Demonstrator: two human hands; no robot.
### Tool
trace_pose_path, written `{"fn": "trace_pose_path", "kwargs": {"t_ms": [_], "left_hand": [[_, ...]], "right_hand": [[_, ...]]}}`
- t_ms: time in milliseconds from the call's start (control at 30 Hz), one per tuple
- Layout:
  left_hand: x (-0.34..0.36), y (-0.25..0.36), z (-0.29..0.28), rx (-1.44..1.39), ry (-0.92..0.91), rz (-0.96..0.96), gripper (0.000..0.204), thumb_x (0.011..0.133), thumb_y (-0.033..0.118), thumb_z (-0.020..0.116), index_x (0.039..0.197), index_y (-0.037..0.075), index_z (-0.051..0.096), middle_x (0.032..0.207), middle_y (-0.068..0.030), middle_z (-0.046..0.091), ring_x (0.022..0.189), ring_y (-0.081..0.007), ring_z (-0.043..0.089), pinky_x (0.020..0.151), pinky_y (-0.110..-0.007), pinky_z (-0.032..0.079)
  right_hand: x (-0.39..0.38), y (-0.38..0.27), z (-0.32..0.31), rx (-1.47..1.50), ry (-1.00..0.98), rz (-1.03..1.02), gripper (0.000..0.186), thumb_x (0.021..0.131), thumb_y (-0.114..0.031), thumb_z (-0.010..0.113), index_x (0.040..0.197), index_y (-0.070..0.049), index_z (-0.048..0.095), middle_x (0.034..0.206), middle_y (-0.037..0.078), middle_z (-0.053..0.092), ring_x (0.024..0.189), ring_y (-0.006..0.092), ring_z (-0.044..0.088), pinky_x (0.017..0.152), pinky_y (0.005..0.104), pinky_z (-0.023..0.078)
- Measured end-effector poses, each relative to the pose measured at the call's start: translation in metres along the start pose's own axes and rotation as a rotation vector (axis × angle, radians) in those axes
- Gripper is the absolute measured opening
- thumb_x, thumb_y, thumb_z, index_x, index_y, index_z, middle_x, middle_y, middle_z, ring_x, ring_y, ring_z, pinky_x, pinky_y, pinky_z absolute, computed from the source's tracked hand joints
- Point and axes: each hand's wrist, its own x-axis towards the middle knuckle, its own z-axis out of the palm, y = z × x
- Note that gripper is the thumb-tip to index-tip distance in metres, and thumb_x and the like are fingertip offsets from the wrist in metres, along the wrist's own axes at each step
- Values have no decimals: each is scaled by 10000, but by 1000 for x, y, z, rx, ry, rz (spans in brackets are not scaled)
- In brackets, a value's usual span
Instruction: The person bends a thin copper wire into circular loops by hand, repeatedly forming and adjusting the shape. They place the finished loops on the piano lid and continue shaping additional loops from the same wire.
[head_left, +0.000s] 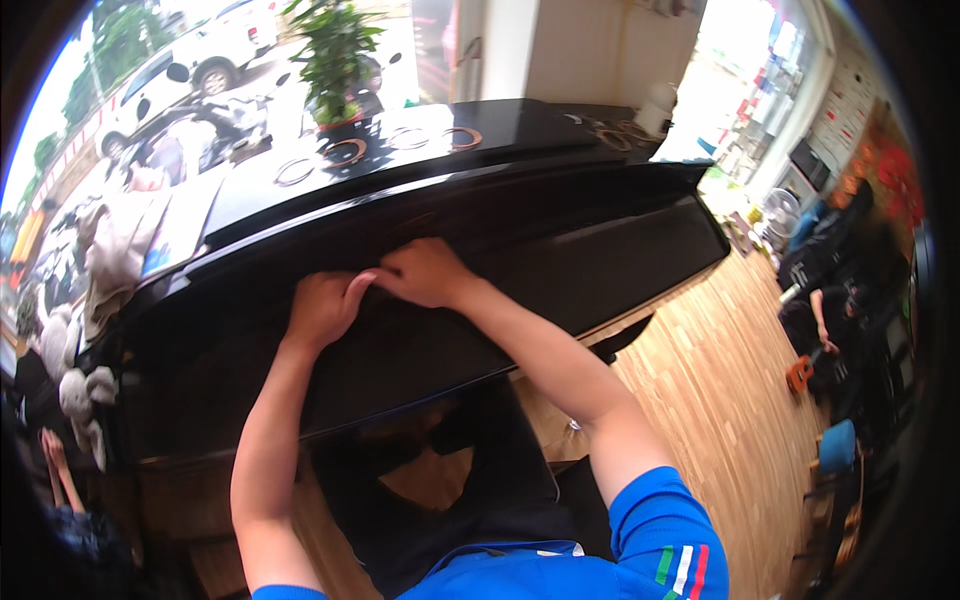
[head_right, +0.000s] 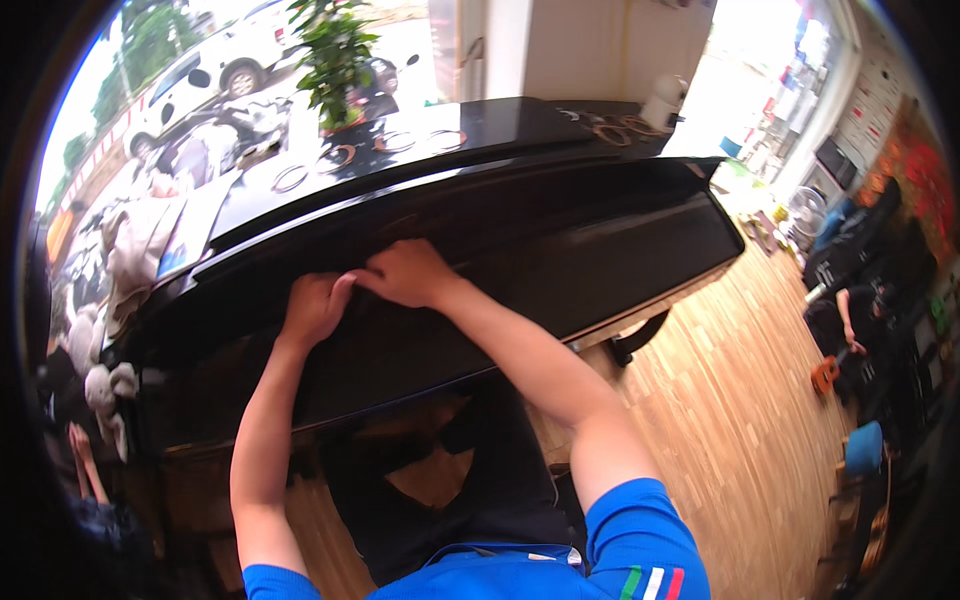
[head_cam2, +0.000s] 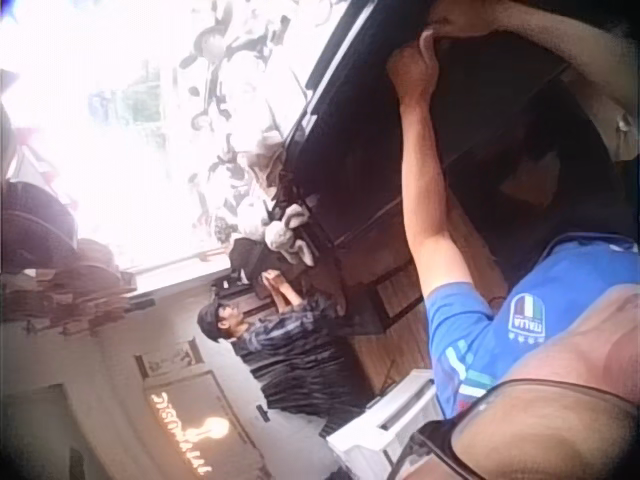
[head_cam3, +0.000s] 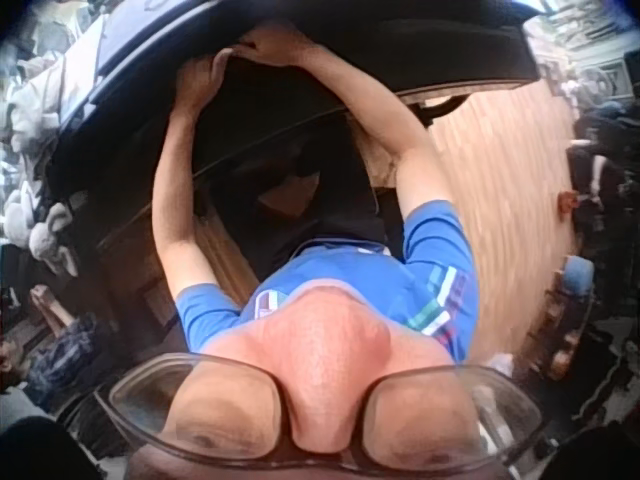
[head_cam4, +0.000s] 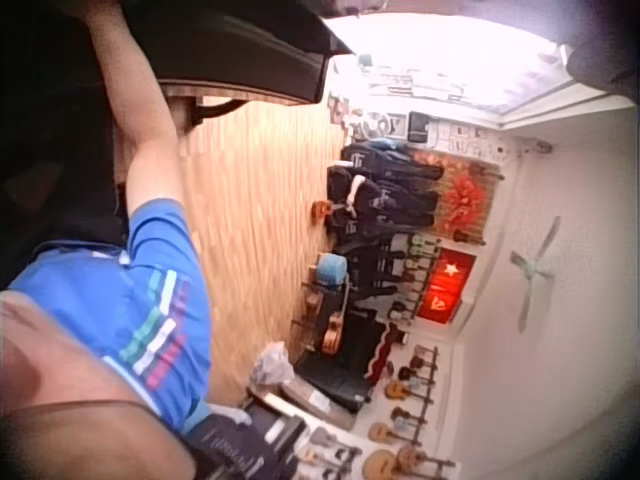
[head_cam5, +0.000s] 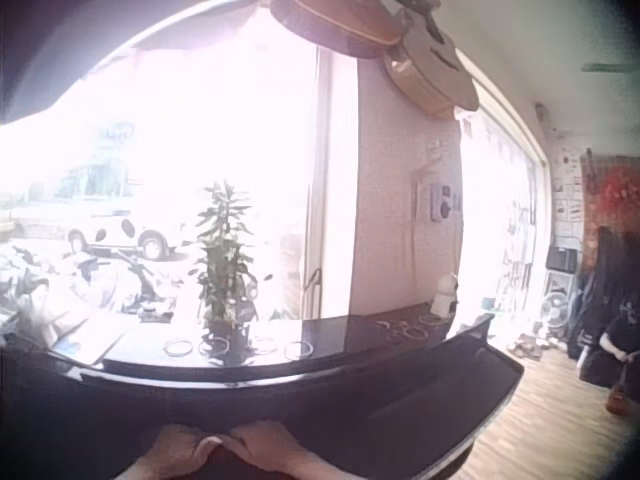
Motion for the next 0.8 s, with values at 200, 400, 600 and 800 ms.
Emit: {"fn": "trace_pose_path", "kwargs": {"t_ms": [200,400,600,800], "left_hand": [[0,-3,5,-81,-24,-29,571,1020,447,436,694,45,677,689,-184,648,684,-423,622,621,-489,492],[-1,-5,0,-67,-34,1,618,996,526,434,672,49,659,676,-169,639,671,-409,611,615,-486,484],[0,-6,3,-52,-29,9,637,980,576,441,680,66,678,675,-136,653,663,-378,628,606,-469,485],[0,-2,-2,-86,-41,38,603,993,532,436,737,43,677,702,-166,646,707,-416,618,624,-476,481]], "right_hand": [[-3,-1,-9,48,-43,14,542,954,-537,530,697,-96,715,684,148,675,686,373,658,655,471,512],[0,-4,-8,73,-45,2,560,958,-543,530,680,-88,700,647,142,654,652,371,639,624,458,494],[-2,-1,-4,90,12,-22,553,960,-530,540,668,-88,696,620,138,639,634,366,634,605,454,488],[-2,0,-1,83,33,-35,533,954,-509,563,657,-86,691,602,138,628,611,369,627,585,451,484]]}}
